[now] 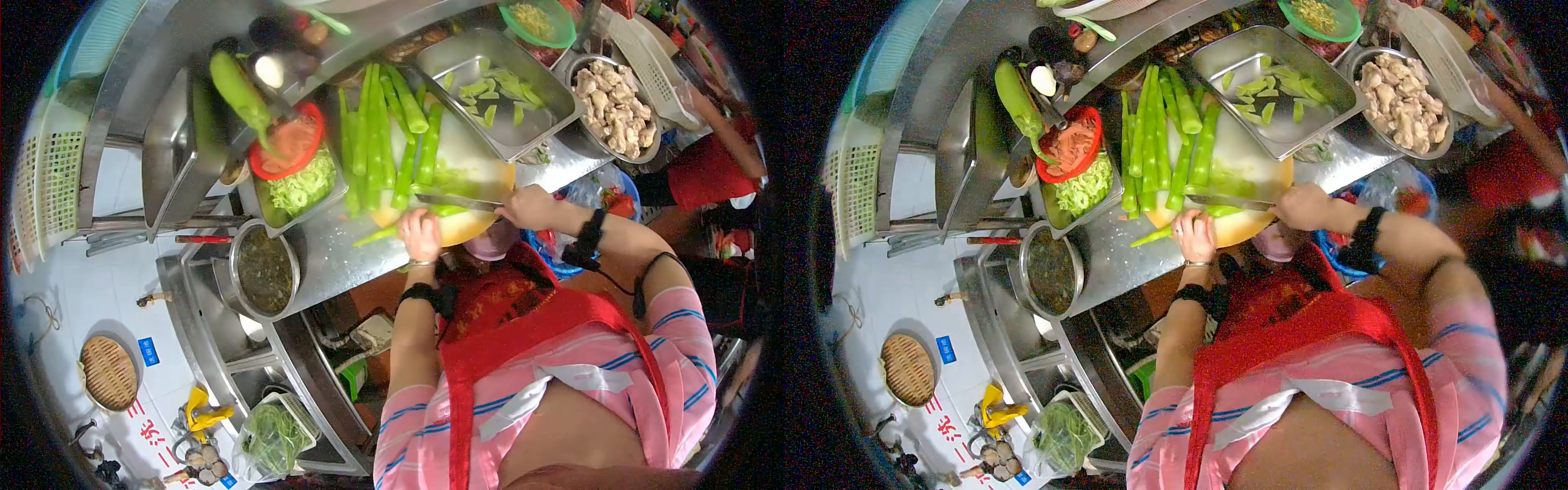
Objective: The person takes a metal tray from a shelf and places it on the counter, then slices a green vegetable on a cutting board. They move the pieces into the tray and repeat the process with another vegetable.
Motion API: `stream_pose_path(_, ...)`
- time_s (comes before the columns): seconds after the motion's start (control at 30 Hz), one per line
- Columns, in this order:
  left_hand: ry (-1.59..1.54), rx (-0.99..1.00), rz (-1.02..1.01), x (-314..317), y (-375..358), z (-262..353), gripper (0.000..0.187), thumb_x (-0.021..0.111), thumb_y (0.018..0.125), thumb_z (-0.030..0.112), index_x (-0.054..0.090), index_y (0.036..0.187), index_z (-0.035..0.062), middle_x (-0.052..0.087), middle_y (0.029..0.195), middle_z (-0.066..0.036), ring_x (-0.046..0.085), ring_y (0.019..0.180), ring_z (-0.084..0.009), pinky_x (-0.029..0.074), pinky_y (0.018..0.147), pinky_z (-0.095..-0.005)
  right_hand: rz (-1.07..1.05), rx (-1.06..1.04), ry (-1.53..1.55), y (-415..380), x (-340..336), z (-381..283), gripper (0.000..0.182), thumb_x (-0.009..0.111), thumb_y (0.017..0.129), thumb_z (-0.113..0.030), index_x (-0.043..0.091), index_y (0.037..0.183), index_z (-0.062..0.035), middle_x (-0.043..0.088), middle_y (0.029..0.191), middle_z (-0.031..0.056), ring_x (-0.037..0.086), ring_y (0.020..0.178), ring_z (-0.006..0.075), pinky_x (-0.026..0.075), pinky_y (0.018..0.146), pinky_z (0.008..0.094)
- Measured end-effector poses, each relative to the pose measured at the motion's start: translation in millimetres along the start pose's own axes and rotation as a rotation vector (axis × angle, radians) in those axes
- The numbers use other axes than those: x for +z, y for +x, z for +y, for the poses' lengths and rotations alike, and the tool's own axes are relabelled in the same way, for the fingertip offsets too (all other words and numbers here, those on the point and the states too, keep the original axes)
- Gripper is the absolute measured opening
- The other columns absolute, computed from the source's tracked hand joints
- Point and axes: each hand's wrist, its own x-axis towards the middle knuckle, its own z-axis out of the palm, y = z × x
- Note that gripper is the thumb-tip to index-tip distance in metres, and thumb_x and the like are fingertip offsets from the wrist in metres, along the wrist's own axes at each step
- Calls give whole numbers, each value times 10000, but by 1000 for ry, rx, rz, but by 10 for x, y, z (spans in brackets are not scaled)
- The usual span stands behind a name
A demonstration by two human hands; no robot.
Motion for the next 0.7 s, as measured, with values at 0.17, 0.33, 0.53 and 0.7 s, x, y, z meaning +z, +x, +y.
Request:
stream_pose_path(0.17,-13,17,-18,-43,52,1,166,604,761,128,524,894,68,488,988,-100,461,952,-317,349,842,-442,-43,21,-43,86,47,-4,321,456,857,-340,574,827,-44,586,607,162,596,568,337,472,503,433)
stream_pose_path(0.33,-13,3,7,2,7,-3,169,601,763,123,515,886,47,489,985,-104,463,940,-327,354,828,-455,-15,-15,-44,-4,-3,-9,324,444,862,-337,580,834,-44,588,608,157,598,571,335,473,510,437)
stream_pose_path(0.53,0,22,-26,-42,28,-6,177,591,754,95,504,899,42,482,977,-118,462,936,-331,356,830,-453,15,14,-25,15,-3,-14,347,444,861,-343,594,744,-52,583,592,154,596,573,338,474,535,443)
stream_pose_path(0.7,-49,22,63,41,8,-31,208,581,728,41,488,913,35,476,945,-130,469,918,-328,355,837,-442,-6,9,-22,19,94,-32,332,446,859,-348,592,797,-56,597,622,146,603,581,327,476,535,438)
